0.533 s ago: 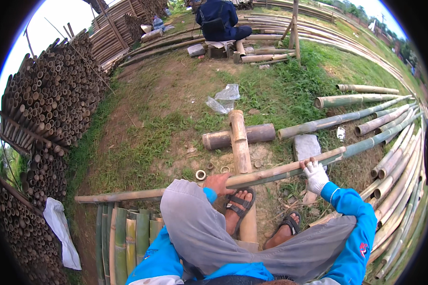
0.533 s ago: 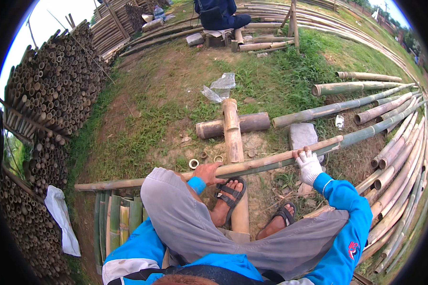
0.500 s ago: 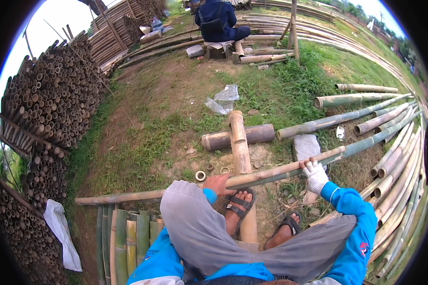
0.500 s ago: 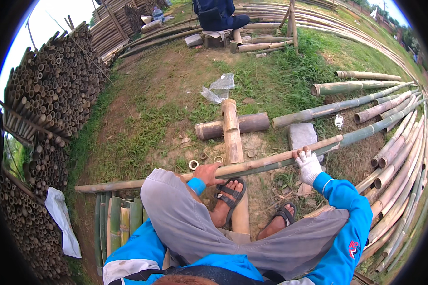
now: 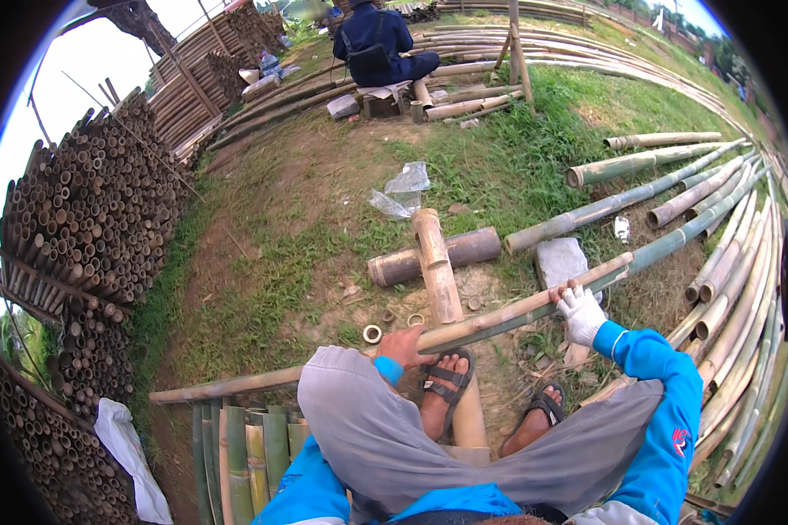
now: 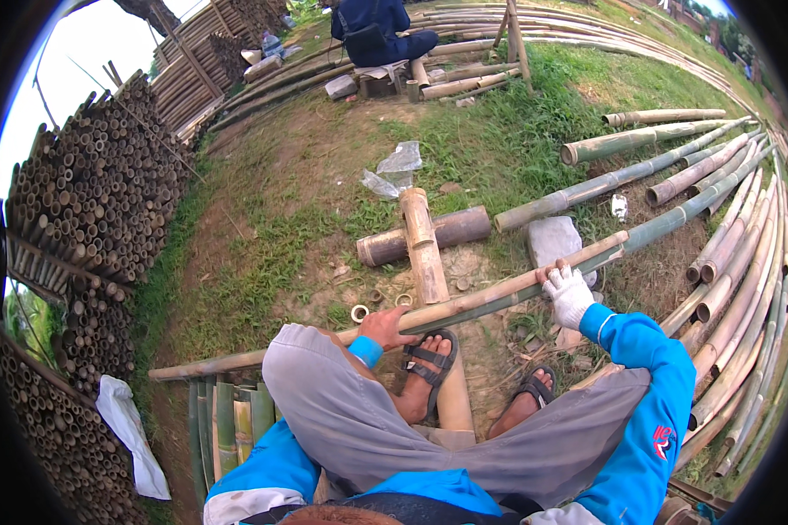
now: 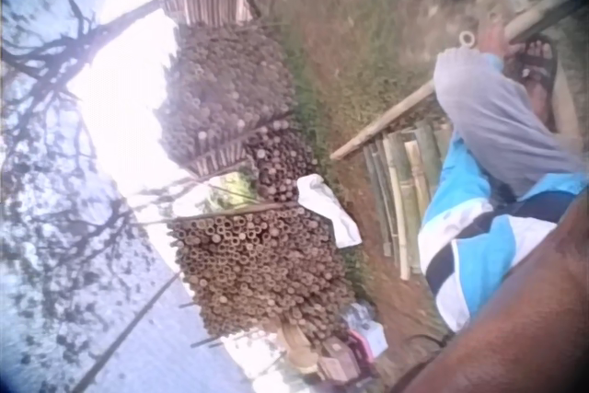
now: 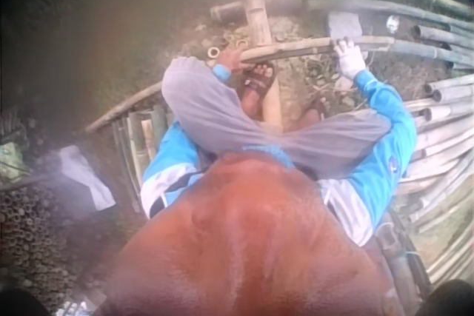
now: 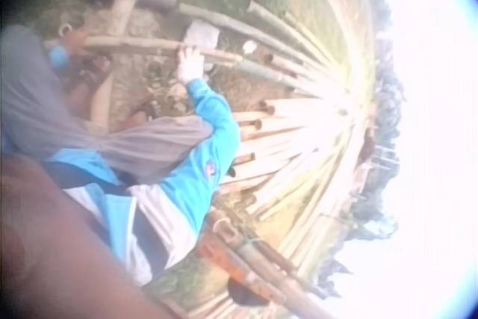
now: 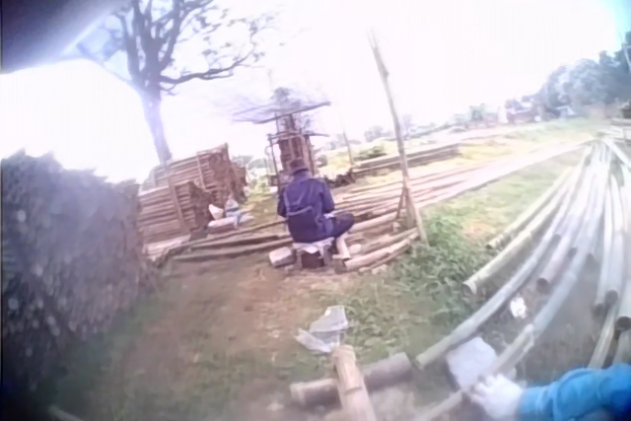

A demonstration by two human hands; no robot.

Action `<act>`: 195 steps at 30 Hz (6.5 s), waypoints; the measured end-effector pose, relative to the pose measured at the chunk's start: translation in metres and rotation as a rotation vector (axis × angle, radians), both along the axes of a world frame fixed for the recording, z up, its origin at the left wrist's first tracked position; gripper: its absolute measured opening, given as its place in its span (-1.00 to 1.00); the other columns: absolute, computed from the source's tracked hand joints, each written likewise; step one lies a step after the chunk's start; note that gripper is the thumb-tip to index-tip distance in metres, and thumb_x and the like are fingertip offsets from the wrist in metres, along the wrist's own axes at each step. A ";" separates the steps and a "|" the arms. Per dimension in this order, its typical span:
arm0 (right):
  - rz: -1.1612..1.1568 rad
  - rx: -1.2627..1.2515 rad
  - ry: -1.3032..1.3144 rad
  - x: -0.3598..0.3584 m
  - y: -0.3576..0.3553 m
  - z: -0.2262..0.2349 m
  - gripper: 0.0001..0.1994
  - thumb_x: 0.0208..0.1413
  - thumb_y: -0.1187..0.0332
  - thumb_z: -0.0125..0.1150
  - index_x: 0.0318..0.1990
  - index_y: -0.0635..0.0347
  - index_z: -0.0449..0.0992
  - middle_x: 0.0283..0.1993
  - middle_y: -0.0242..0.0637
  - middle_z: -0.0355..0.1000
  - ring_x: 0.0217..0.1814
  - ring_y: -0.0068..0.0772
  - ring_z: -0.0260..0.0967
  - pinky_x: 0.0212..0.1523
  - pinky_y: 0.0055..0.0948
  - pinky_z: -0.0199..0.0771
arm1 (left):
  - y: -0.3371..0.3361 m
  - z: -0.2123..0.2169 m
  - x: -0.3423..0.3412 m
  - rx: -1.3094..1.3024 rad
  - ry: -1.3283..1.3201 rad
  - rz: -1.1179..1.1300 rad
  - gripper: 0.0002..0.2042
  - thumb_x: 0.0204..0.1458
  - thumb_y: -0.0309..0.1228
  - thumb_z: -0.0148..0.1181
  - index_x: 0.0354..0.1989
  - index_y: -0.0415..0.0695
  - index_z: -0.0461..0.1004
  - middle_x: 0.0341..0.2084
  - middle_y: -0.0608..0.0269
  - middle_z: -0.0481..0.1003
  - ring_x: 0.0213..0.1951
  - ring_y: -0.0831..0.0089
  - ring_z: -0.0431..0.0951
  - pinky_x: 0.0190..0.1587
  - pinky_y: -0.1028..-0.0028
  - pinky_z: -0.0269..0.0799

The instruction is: The person sits on the ground and uses a hand saw to cut long bamboo poles into shorter sections. They position each pole on a wooden support, saw through it, and then move the cut pieces aside.

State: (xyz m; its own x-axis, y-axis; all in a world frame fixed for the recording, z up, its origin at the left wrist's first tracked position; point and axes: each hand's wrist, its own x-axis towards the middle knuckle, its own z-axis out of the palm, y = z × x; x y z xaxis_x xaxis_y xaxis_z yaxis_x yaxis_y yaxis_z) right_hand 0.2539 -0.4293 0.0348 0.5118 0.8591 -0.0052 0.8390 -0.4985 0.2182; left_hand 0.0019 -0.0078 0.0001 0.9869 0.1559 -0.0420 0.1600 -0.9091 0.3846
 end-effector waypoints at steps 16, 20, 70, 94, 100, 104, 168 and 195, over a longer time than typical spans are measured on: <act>0.041 0.049 -0.006 0.003 -0.005 -0.004 -0.01 -0.14 0.30 0.46 0.54 0.25 0.18 0.40 0.03 0.27 0.56 0.38 0.12 0.33 0.31 0.34 | -0.003 -0.006 0.003 0.055 0.029 0.003 -0.22 -0.15 0.17 0.58 0.25 0.08 0.54 -0.04 0.02 0.71 -0.02 -0.02 0.74 0.03 0.03 0.64; 0.030 0.036 0.000 0.002 -0.005 -0.002 -0.01 -0.14 0.31 0.44 0.55 0.25 0.17 0.41 0.03 0.26 0.56 0.38 0.12 0.34 0.29 0.34 | -0.003 -0.005 0.004 0.064 0.049 0.005 -0.23 -0.15 0.17 0.58 0.23 0.06 0.55 -0.04 0.02 0.71 -0.02 -0.01 0.74 0.03 0.03 0.64; 0.078 0.133 -0.114 0.009 -0.010 -0.015 -0.15 -0.12 0.34 0.38 0.47 0.13 0.31 0.31 -0.10 0.33 0.52 0.22 0.20 0.16 0.12 0.48 | -0.010 -0.006 0.007 0.104 0.045 0.005 -0.20 -0.18 0.13 0.64 0.26 0.06 0.57 -0.06 0.03 0.73 -0.02 0.01 0.74 0.03 0.05 0.63; 0.092 0.198 -0.219 0.015 -0.007 -0.031 -0.24 -0.09 0.20 0.36 0.39 -0.11 0.32 0.26 -0.23 0.30 0.48 0.14 0.23 0.04 0.12 0.53 | -0.007 -0.012 0.009 0.137 0.074 0.016 -0.22 -0.17 0.09 0.64 0.26 0.06 0.54 -0.05 0.00 0.72 -0.01 -0.04 0.72 0.02 0.01 0.58; 0.084 0.177 -0.212 0.015 -0.010 -0.034 -0.23 -0.14 0.18 0.39 0.36 -0.11 0.35 0.28 -0.24 0.30 0.49 0.15 0.21 0.08 0.12 0.51 | -0.008 -0.015 0.009 0.132 0.048 0.012 -0.23 -0.19 0.10 0.65 0.23 0.09 0.55 -0.04 0.06 0.72 -0.02 -0.03 0.71 0.01 0.01 0.59; 0.072 0.128 -0.167 0.013 -0.006 -0.029 -0.24 -0.13 0.18 0.39 0.35 -0.11 0.36 0.29 -0.24 0.30 0.50 0.16 0.20 0.09 0.15 0.51 | -0.008 -0.012 0.007 0.119 0.045 0.026 -0.24 -0.20 0.09 0.66 0.22 0.09 0.56 -0.05 0.08 0.72 -0.02 -0.01 0.72 0.01 0.02 0.59; 0.045 0.036 -0.019 0.008 -0.004 -0.010 -0.02 -0.09 0.22 0.53 0.54 0.22 0.20 0.46 0.02 0.23 0.58 0.33 0.07 0.39 0.29 0.31 | 0.001 -0.008 0.002 0.015 -0.011 0.003 -0.26 -0.15 0.12 0.57 0.23 0.05 0.57 -0.06 0.01 0.72 -0.04 -0.03 0.73 0.03 0.04 0.63; -0.044 -0.092 0.020 0.004 0.001 -0.004 0.04 0.03 0.16 0.48 0.64 0.21 0.05 0.55 0.05 0.18 0.66 0.35 0.00 0.47 0.28 0.20 | 0.007 -0.004 0.000 -0.015 0.008 -0.053 -0.15 -0.13 0.20 0.56 0.34 0.05 0.49 0.08 0.06 0.68 0.06 -0.04 0.69 0.11 0.01 0.60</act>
